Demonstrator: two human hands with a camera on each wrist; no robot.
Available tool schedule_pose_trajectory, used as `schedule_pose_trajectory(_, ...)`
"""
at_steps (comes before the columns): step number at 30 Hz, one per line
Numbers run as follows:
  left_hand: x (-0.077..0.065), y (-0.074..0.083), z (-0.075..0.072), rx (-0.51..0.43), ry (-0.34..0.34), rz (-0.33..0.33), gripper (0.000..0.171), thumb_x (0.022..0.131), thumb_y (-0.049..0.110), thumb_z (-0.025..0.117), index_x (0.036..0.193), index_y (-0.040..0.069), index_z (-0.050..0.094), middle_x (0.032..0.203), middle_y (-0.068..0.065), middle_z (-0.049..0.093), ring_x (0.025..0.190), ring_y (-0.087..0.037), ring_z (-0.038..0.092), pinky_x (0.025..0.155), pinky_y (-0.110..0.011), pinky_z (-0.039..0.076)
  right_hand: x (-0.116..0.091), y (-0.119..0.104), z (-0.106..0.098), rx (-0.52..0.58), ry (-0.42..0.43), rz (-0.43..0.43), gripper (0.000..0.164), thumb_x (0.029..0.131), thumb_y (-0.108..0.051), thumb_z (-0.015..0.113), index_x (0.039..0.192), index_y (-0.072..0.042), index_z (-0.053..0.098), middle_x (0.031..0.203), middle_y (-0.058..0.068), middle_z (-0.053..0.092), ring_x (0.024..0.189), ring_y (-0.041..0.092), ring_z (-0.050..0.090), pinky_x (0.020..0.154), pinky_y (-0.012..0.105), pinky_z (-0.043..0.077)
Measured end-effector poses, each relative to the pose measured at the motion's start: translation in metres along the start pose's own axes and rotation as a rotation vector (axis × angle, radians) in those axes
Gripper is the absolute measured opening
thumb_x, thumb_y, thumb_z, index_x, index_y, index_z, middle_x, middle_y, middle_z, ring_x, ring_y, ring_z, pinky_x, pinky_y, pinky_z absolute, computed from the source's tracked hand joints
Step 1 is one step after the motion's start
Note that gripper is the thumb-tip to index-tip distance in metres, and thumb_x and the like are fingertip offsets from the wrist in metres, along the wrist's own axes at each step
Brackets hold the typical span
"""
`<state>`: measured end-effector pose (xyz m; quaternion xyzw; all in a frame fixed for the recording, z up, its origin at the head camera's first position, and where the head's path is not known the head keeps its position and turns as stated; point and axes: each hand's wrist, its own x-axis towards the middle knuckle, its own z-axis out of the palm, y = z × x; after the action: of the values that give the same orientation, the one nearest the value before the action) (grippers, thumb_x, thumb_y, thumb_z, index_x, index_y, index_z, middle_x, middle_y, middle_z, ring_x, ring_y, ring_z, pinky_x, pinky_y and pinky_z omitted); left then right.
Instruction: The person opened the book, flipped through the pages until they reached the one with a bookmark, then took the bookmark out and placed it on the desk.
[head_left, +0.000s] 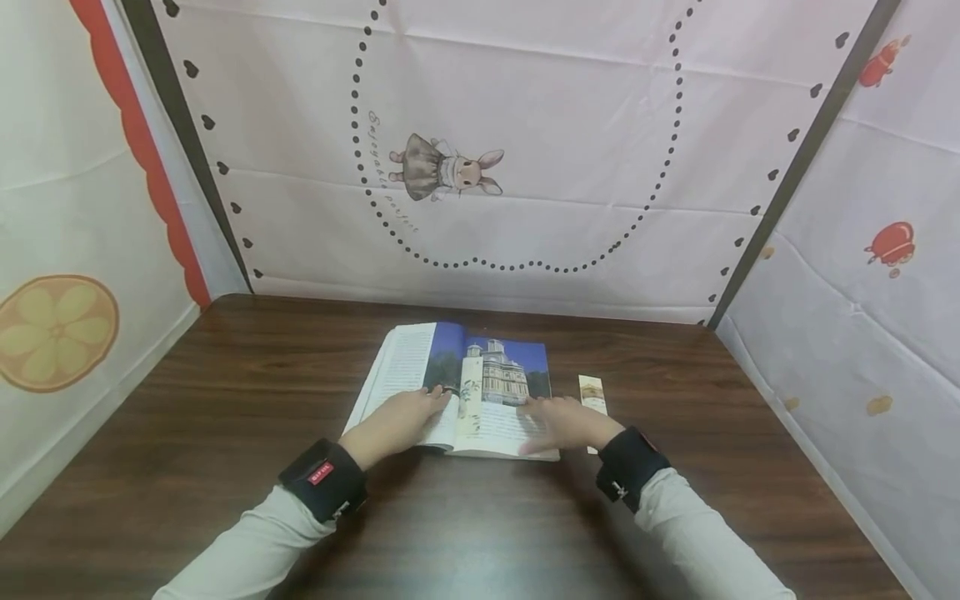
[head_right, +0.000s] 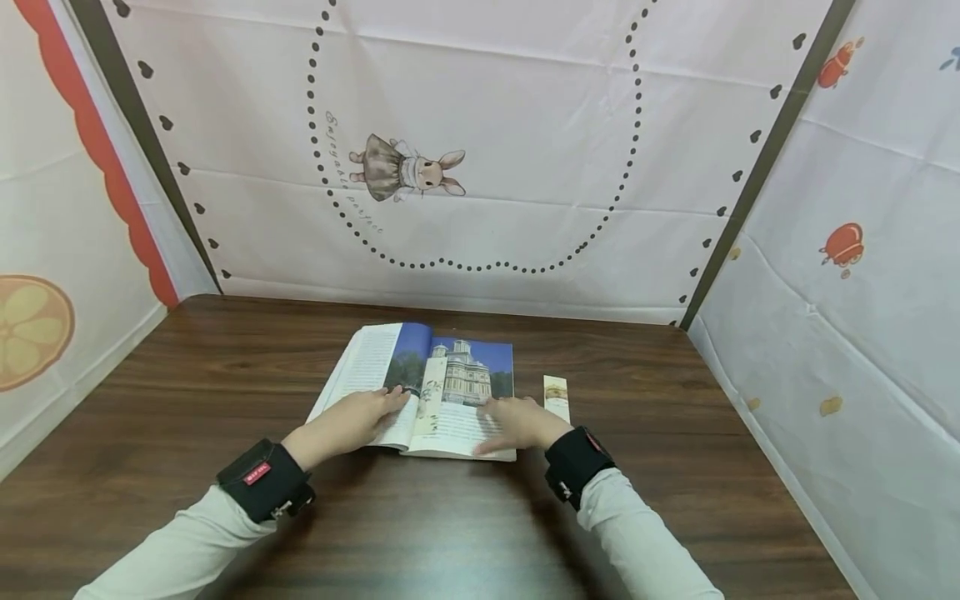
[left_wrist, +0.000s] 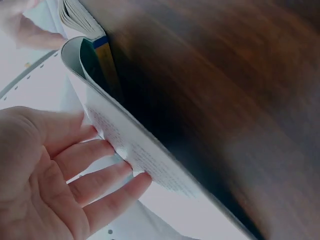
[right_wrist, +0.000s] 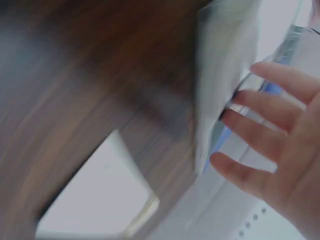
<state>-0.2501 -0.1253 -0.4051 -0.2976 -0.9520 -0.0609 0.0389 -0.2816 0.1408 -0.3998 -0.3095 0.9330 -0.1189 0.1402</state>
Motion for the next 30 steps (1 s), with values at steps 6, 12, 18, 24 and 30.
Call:
schedule_pose_trajectory(6,0.001,0.000,0.002,-0.097,-0.093,-0.084,0.060,0.089,0.037,0.061,0.129,-0.006,0.052,0.131,-0.030,0.051,0.117,-0.044,0.053,0.097,-0.051,0.045,0.030,-0.026,0.008,0.381,0.175,0.047,0.030,0.095,-0.023,0.054,0.101,0.003,0.066,0.088,0.015,0.070,0.074,0.017,0.066,0.070,0.030,0.055)
schedule_pose_trajectory(12,0.003,0.005,0.000,-0.109,-0.124,-0.104,0.082,0.074,0.048,0.074,0.132,-0.005,0.050,0.135,-0.030,0.047,0.120,-0.045,0.051,0.098,-0.051,0.044,0.058,-0.046,0.014,0.757,0.176,0.279,0.022,0.091,-0.011,0.057,0.085,0.008,0.065,0.062,0.009,0.064,0.048,0.008,0.057,0.056,0.028,0.056)
schedule_pose_trajectory(18,0.001,0.004,0.001,-0.113,-0.084,-0.103,0.082,0.071,0.047,0.077,0.131,-0.003,0.051,0.134,-0.029,0.049,0.117,-0.043,0.054,0.095,-0.049,0.046,0.066,-0.053,0.014,0.730,0.152,0.280,0.028,0.089,-0.010,0.060,0.063,-0.003,0.055,0.052,-0.001,0.051,0.046,0.008,0.052,0.058,0.028,0.056)
schedule_pose_trajectory(24,0.000,0.003,0.003,-0.108,-0.084,-0.108,0.082,0.071,0.047,0.077,0.131,-0.004,0.051,0.134,-0.028,0.049,0.118,-0.042,0.053,0.096,-0.049,0.045,0.049,-0.022,0.004,0.742,0.144,0.326,0.041,0.090,-0.013,0.059,0.055,-0.015,0.038,0.052,-0.005,0.040,0.050,0.008,0.045,0.060,0.026,0.054)
schedule_pose_trajectory(30,0.002,0.003,0.004,-0.097,-0.081,-0.106,0.083,0.071,0.048,0.076,0.131,-0.004,0.051,0.134,-0.028,0.050,0.117,-0.042,0.054,0.096,-0.049,0.045,0.003,0.036,-0.016,0.763,0.060,0.312,0.040,0.093,-0.017,0.056,0.057,-0.015,0.038,0.050,-0.007,0.035,0.050,0.007,0.039,0.060,0.024,0.049)
